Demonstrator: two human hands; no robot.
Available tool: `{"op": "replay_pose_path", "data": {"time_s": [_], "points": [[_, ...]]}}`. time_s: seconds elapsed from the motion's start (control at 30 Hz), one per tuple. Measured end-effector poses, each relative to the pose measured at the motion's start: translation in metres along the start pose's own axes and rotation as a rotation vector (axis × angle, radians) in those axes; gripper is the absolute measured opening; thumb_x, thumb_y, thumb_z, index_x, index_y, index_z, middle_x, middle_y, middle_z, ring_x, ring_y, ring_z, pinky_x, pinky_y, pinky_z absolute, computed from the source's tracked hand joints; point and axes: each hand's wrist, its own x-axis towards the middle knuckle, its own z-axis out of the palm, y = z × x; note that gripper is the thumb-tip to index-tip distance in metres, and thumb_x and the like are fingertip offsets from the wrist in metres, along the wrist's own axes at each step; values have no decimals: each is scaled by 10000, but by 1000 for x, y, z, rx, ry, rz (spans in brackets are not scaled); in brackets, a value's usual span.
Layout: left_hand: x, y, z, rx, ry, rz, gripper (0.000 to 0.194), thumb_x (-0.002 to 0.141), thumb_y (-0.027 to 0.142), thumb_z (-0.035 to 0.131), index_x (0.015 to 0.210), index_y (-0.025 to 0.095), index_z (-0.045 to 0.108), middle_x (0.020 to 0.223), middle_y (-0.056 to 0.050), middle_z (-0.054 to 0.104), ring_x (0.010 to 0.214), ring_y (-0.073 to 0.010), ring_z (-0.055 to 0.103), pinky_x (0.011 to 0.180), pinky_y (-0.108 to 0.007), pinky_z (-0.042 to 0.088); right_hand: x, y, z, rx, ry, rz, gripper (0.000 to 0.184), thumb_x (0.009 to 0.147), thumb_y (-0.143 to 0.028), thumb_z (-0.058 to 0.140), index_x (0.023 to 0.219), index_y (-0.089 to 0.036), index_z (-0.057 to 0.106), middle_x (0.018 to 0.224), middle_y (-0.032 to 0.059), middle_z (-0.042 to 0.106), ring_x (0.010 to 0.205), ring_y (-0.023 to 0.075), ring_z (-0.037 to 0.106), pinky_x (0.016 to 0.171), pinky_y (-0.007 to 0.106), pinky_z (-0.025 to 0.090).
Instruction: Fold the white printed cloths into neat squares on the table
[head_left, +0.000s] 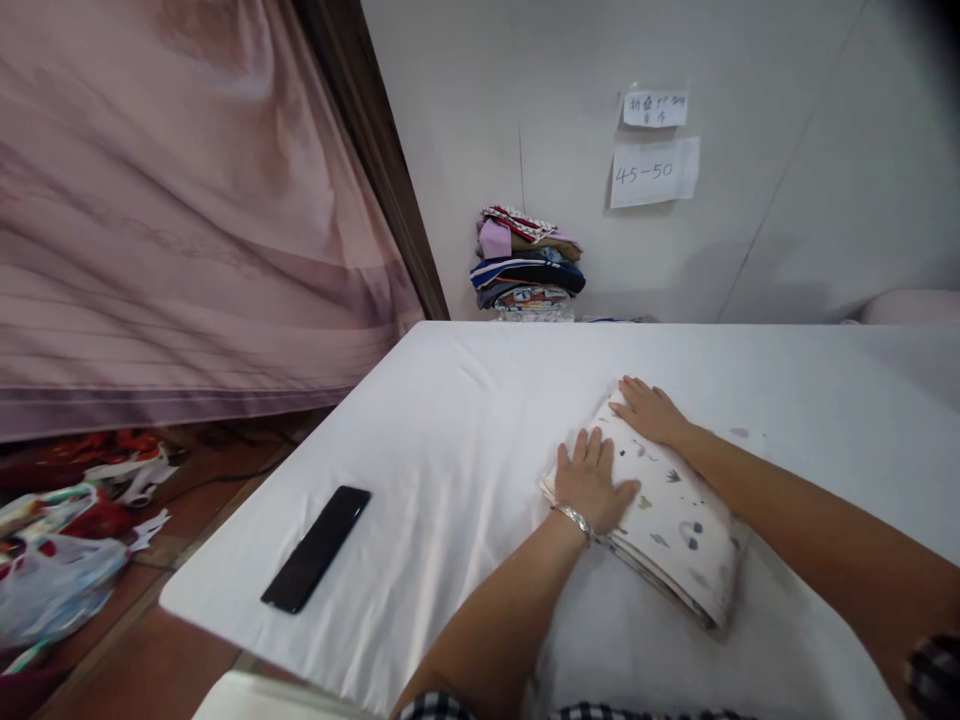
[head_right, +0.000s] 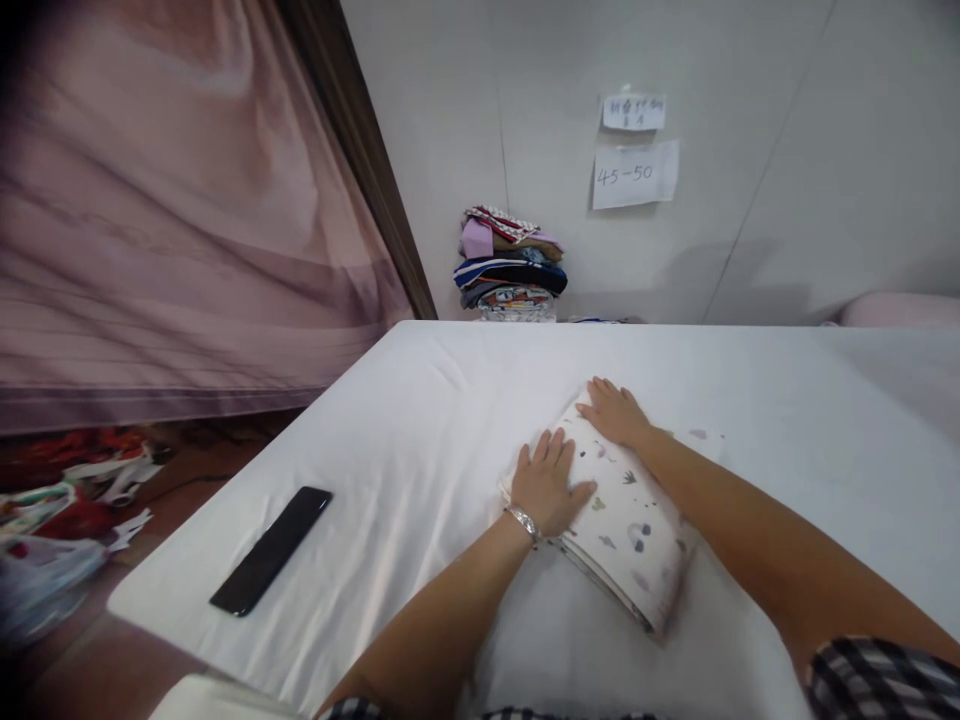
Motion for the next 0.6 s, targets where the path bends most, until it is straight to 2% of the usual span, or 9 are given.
{"op": "replay_pose_path", "data": {"time_s": [0.2, 0.47, 0.6], "points": [[-1, 1, -2, -8, -11, -7, 750, 870, 655, 194, 1477, 216, 228, 1563, -15, 88, 1439, -255, 51, 1145, -529, 121, 7, 7, -8, 70, -79, 43, 638, 897, -552, 215, 1410, -198, 351, 1530, 90, 262, 1403, 264, 208, 1108, 468, 235], [-1, 1, 0, 0, -4, -6, 756, 871, 661, 181, 1478, 214, 226, 1564, -20, 88, 1437, -266, 58, 1133, -532, 161, 10, 2, -3, 76, -26, 20, 598, 894, -515, 267, 1401, -210, 357, 1515, 92, 299, 1398, 253, 227, 1092, 458, 269], [-2, 1, -2, -18, 2, -4, 753, 868, 661, 197, 1475, 217, 235, 1562, -18, 97, 1438, -258, 65, 1132, -535, 167, 17, 11, -10, 211, -107, 55, 642, 877, -542, 296, 1413, -196, 370, 1508, 78, 314, 1386, 260, 258, 1107, 415, 265]]}}
